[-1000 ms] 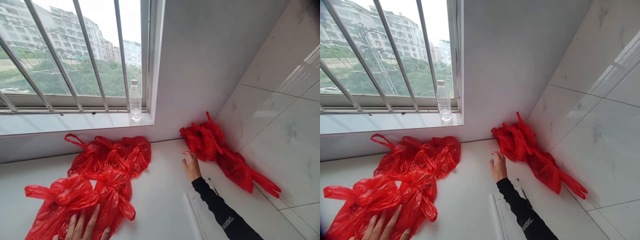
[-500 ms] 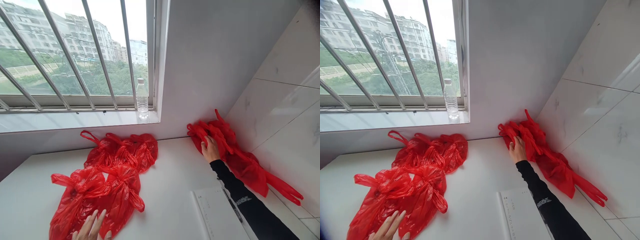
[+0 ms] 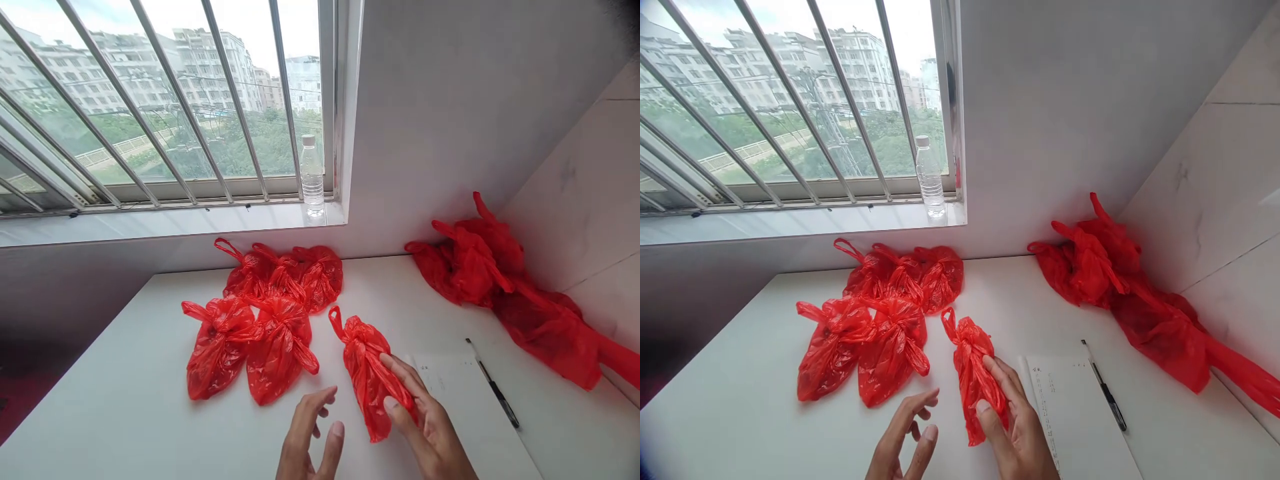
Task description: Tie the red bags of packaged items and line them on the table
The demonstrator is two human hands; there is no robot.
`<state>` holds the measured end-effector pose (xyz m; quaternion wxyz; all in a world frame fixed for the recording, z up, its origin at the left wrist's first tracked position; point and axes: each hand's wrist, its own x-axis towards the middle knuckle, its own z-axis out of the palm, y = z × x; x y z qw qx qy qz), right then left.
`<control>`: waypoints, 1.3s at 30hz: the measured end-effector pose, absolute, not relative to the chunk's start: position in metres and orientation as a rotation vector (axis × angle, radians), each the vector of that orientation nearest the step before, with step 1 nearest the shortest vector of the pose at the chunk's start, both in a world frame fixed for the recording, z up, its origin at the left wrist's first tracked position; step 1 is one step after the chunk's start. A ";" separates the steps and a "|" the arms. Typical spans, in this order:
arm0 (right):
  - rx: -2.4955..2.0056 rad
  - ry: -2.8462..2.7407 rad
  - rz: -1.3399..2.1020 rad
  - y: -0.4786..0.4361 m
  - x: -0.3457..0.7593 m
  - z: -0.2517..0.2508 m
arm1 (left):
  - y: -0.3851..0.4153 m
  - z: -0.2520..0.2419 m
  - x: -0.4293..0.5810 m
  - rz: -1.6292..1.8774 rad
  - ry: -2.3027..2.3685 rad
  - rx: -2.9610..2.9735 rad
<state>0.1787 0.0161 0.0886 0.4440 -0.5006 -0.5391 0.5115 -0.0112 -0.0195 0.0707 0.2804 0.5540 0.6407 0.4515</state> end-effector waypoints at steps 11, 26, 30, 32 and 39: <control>-1.299 -1.619 1.135 -0.005 0.186 0.100 | -0.031 0.089 -0.011 0.947 1.482 1.596; -1.398 -2.035 1.007 0.014 0.190 0.090 | -0.028 0.088 -0.009 0.803 1.617 1.737; -1.412 -2.115 0.964 0.011 0.190 0.085 | -0.026 0.077 0.006 0.678 1.617 1.881; -1.429 -2.159 0.935 0.010 0.189 0.083 | -0.027 0.073 0.010 0.651 1.624 1.915; -1.531 -2.093 0.910 0.014 0.207 0.081 | -0.037 0.080 -0.015 0.736 1.694 1.836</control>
